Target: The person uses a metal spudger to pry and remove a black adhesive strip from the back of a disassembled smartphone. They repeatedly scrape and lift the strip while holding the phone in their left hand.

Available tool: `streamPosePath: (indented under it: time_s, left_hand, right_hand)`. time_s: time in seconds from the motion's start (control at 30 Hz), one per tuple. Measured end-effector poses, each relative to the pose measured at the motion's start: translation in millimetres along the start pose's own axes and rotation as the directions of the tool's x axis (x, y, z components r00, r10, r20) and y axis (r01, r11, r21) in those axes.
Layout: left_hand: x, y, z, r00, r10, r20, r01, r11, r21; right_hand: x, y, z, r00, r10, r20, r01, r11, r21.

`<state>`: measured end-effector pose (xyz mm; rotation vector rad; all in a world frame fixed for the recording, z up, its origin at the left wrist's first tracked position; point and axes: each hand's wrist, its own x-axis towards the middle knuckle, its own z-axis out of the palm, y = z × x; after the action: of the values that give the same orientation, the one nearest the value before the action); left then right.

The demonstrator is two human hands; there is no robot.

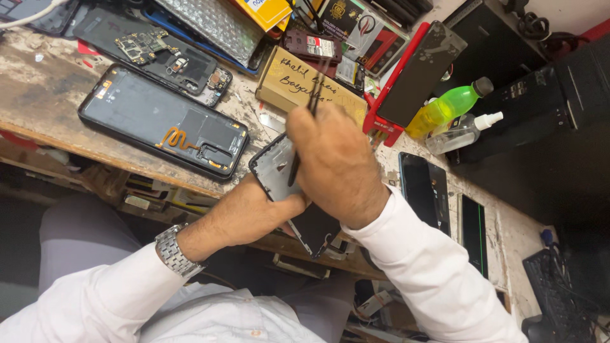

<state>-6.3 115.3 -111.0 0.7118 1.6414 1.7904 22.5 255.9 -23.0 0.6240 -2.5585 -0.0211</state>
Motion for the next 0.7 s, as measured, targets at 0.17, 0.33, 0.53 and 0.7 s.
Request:
streamPosePath:
  time_s: [0.17,0.33,0.53,0.7]
  left_hand:
    - [0.0,0.4,-0.5,0.999,0.022,0.029,-0.022,0.999,-0.026]
    - [1.3,-6.4,-0.8,0.999,0.026,0.042,-0.023,0.997,-0.068]
    - [1.9,-16.6,-0.4,1.0,-0.008,0.018,0.01,0.996,-0.093]
    - [1.0,-19.7,-1.5,1.0,-0.013,0.023,0.015,0.996,-0.092]
  right_hand:
    - [-6.7,1.3,9.3,0.995,0.033,-0.092,-0.027,0.998,0.063]
    - [-10.7,2.6,14.0,0.991,0.038,-0.132,-0.022,0.992,0.124]
    - [-18.3,8.4,17.7,0.976,0.144,-0.163,-0.088,0.947,0.309]
    - [-36.8,18.0,18.7,0.936,0.332,-0.118,-0.238,0.844,0.481]
